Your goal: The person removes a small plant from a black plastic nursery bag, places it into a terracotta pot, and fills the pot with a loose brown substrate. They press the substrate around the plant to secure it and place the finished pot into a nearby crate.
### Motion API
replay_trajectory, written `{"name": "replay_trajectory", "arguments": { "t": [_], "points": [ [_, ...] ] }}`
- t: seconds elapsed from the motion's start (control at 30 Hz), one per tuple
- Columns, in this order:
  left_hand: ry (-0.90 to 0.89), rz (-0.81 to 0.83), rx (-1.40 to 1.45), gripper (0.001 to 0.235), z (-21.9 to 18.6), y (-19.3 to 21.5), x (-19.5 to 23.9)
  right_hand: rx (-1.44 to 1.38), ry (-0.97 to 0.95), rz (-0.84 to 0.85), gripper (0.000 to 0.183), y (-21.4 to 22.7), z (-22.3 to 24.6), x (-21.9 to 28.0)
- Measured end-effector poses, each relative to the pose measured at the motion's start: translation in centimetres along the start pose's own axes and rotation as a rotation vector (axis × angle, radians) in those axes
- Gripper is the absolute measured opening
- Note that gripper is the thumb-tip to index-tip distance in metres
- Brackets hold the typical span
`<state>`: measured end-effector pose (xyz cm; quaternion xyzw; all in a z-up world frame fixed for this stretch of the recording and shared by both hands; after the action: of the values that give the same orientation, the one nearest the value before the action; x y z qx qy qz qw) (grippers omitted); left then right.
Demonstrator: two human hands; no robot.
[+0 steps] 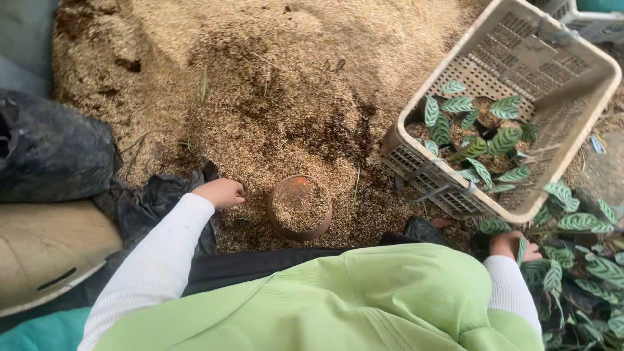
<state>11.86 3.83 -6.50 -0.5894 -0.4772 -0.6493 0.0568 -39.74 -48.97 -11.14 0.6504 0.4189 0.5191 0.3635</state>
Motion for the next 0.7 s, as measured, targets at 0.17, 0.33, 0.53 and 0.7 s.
{"name": "replay_trajectory", "arguments": {
  "t": [0.17,0.33,0.53,0.7],
  "points": [
    [0.014,0.035,-0.015,0.045,-0.2,-0.4,1.4,-0.117,0.034,0.054,0.044,1.4,-3.1,-1.4],
    [0.051,0.049,0.041,0.048,-0.9,1.4,4.0,-0.587,0.080,0.157,0.053,2.1,-10.3,-4.5],
    [0.071,0.054,0.060,0.049,-2.8,3.8,5.5,-0.870,0.422,0.167,0.033,6.2,-12.8,-7.3],
    [0.002,0.011,0.064,0.046,-5.3,4.6,5.8,-0.621,0.679,0.014,0.038,11.8,-11.2,-4.9]
  ]
}}
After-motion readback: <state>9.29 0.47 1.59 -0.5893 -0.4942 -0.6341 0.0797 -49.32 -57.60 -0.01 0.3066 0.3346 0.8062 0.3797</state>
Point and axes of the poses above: each hand's wrist, its own x-axis away from the middle knuckle, its own y-axis out of the back of the hand, z = x × y, the point moved 3 cm from there along -x, towards the middle knuckle, and after that the axes turned 13 degrees about z, right-handed, at the moved point
